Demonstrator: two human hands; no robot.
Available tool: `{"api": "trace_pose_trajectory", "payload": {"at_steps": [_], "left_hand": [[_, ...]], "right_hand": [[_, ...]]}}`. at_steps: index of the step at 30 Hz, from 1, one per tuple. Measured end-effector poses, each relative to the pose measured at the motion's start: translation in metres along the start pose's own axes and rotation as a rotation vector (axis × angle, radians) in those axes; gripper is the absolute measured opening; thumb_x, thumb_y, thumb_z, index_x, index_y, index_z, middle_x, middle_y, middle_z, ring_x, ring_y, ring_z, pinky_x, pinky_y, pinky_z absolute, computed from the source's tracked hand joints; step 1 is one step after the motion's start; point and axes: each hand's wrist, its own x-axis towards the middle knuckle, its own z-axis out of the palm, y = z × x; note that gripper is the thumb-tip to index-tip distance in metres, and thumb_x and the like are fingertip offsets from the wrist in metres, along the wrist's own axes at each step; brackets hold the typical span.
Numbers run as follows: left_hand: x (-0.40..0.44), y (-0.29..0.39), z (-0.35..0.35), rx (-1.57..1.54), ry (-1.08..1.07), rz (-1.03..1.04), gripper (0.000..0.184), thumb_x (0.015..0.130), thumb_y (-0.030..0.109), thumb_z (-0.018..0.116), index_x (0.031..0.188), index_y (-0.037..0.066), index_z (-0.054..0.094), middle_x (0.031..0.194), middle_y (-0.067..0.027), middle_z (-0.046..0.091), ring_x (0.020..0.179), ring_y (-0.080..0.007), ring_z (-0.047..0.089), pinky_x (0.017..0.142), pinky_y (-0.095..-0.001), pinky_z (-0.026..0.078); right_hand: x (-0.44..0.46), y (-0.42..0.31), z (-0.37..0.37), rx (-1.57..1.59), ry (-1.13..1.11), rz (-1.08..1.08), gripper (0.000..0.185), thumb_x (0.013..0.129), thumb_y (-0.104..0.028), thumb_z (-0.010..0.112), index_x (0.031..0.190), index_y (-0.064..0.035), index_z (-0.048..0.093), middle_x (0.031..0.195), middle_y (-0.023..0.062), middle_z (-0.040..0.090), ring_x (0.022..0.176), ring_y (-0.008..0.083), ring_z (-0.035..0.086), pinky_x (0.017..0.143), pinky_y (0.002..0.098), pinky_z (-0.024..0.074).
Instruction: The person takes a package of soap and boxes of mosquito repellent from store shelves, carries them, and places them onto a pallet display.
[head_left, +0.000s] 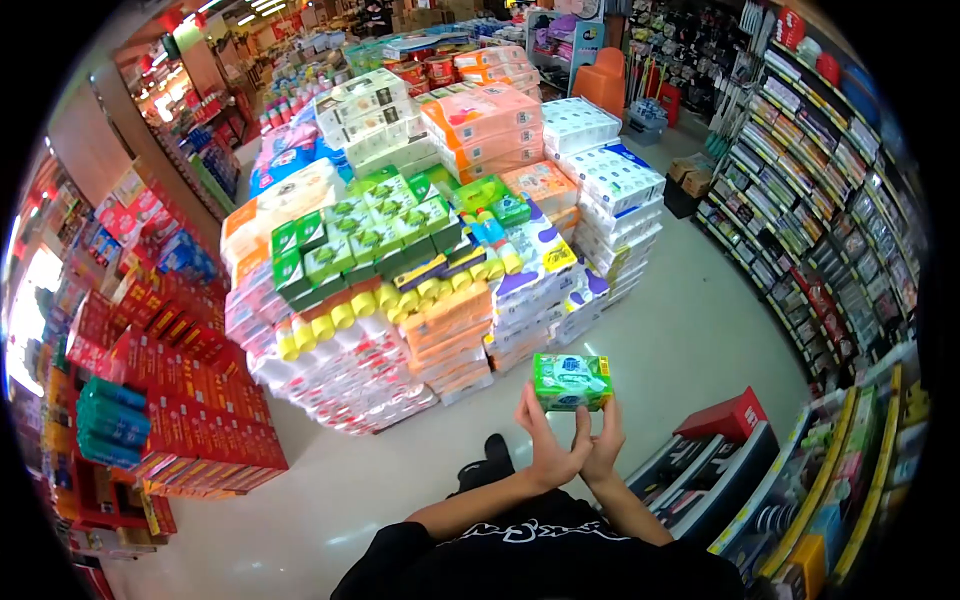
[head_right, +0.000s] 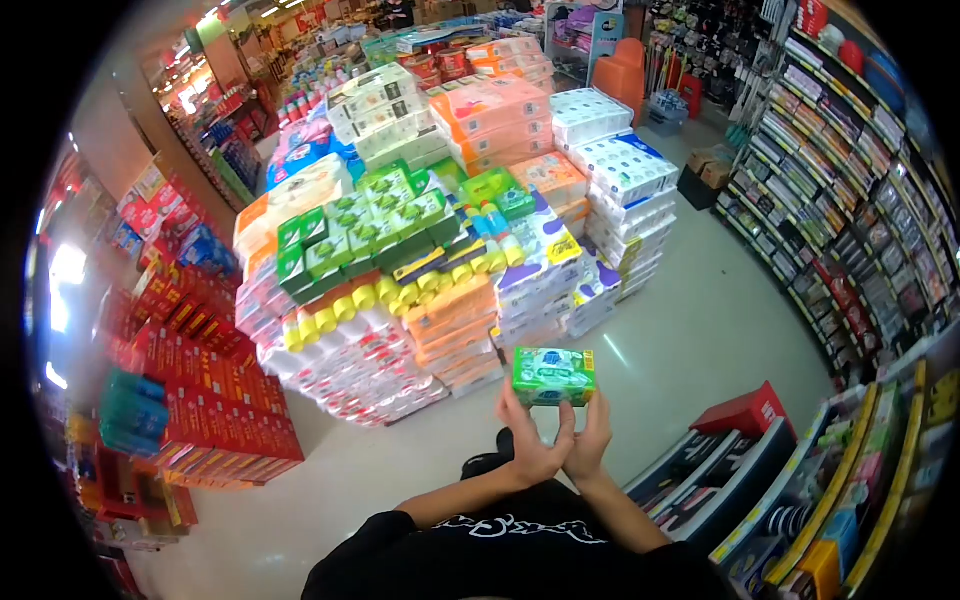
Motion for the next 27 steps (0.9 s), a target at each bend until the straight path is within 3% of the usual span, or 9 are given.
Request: {"api": "trace_pose_trajectory", "payload": {"at_steps": [6,7,10,15,18,20,21,24,27], "left_hand": [[0.113,-0.048,0.047,0.095,-0.108,-0.1,0.103,0.084,0.016,0.073,0.152,-0.01,0.0,0.137,-0.0287,0.023,0.133,-0.0396,0.025,0.112,-0.0467,0.028],[0.128,-0.061,0.052,0.053,-0.154,-0.154,0.114,0.074,0.018,0.076,0.153,-0.007,-0.002,0.143,-0.0313,0.017,0.133,-0.0454,0.022,0.114,-0.052,0.025],[0.17,-0.101,0.072,0.077,-0.164,-0.272,0.119,0.071,0.021,0.079,0.154,-0.006,-0.003,0.144,-0.0316,0.017,0.134,-0.0458,0.022,0.114,-0.0522,0.026],[0.252,-0.169,0.114,0.255,-0.044,-0.383,0.125,0.061,0.031,0.085,0.154,-0.006,0.011,0.14,-0.0319,0.031,0.128,-0.0475,0.036,0.109,-0.0532,0.033],[0.294,-0.212,0.139,0.359,0.018,-0.414,0.126,0.061,0.034,0.085,0.155,-0.005,0.011,0.141,-0.032,0.031,0.129,-0.0473,0.037,0.109,-0.0539,0.033],[0.32,-0.239,0.159,0.44,0.038,-0.562,0.127,0.06,0.037,0.085,0.156,-0.003,0.011,0.144,-0.0322,0.029,0.132,-0.0479,0.034,0.11,-0.0542,0.033],[0.333,-0.249,0.166,0.482,0.041,-0.639,0.127,0.06,0.038,0.085,0.156,-0.003,0.011,0.145,-0.0324,0.028,0.132,-0.048,0.033,0.11,-0.0543,0.033],[0.364,-0.286,0.178,0.517,0.05,-0.744,0.13,0.06,0.039,0.085,0.155,-0.006,0.008,0.148,-0.0327,0.024,0.137,-0.048,0.028,0.113,-0.0533,0.031],[0.375,-0.311,0.183,0.414,0.109,-0.786,0.13,0.061,0.038,0.085,0.153,-0.01,0.006,0.151,-0.0339,0.023,0.141,-0.047,0.028,0.117,-0.0494,0.029]], "right_hand": [[0.119,0.041,0.039,-0.14,-0.039,0.022,0.046,0.091,-0.012,0.067,0.132,0.0033,0.054,0.11,0.0203,0.064,0.101,0.0376,0.06,0.088,0.0431,0.0482],[0.135,0.047,0.046,-0.179,-0.054,0.017,0.047,0.091,-0.012,0.068,0.132,0.0034,0.054,0.109,0.0204,0.065,0.101,0.0378,0.06,0.089,0.0434,0.0479],[0.188,0.079,0.074,-0.185,-0.131,0.03,0.046,0.09,-0.013,0.069,0.13,0.0018,0.055,0.108,0.0201,0.066,0.1,0.0369,0.061,0.088,0.043,0.0478],[0.282,0.148,0.126,-0.035,-0.257,0.053,0.04,0.089,-0.014,0.07,0.125,-0.0003,0.058,0.105,0.0191,0.068,0.092,0.0311,0.065,0.081,0.0401,0.0505],[0.326,0.212,0.163,0.075,-0.361,0.173,0.034,0.089,-0.014,0.071,0.117,0.0025,0.061,0.097,0.017,0.069,0.084,0.0239,0.066,0.073,0.0375,0.0516],[0.359,0.225,0.181,0.096,-0.487,0.23,0.032,0.09,-0.013,0.071,0.116,0.0034,0.062,0.093,0.0152,0.07,0.081,0.0203,0.065,0.071,0.0355,0.0518],[0.379,0.219,0.185,0.095,-0.577,0.365,0.032,0.089,-0.011,0.071,0.116,0.0037,0.063,0.09,0.014,0.071,0.082,0.0182,0.065,0.073,0.0335,0.0519],[0.399,0.268,0.222,0.242,-0.588,0.369,0.035,0.088,-0.011,0.072,0.119,0.0034,0.063,0.094,0.015,0.072,0.083,0.0176,0.065,0.074,0.0331,0.0524],[0.422,0.296,0.242,0.154,-0.706,0.33,0.038,0.084,-0.005,0.071,0.121,0.0027,0.063,0.098,0.0149,0.073,0.085,0.0192,0.067,0.077,0.0339,0.0531]]}}
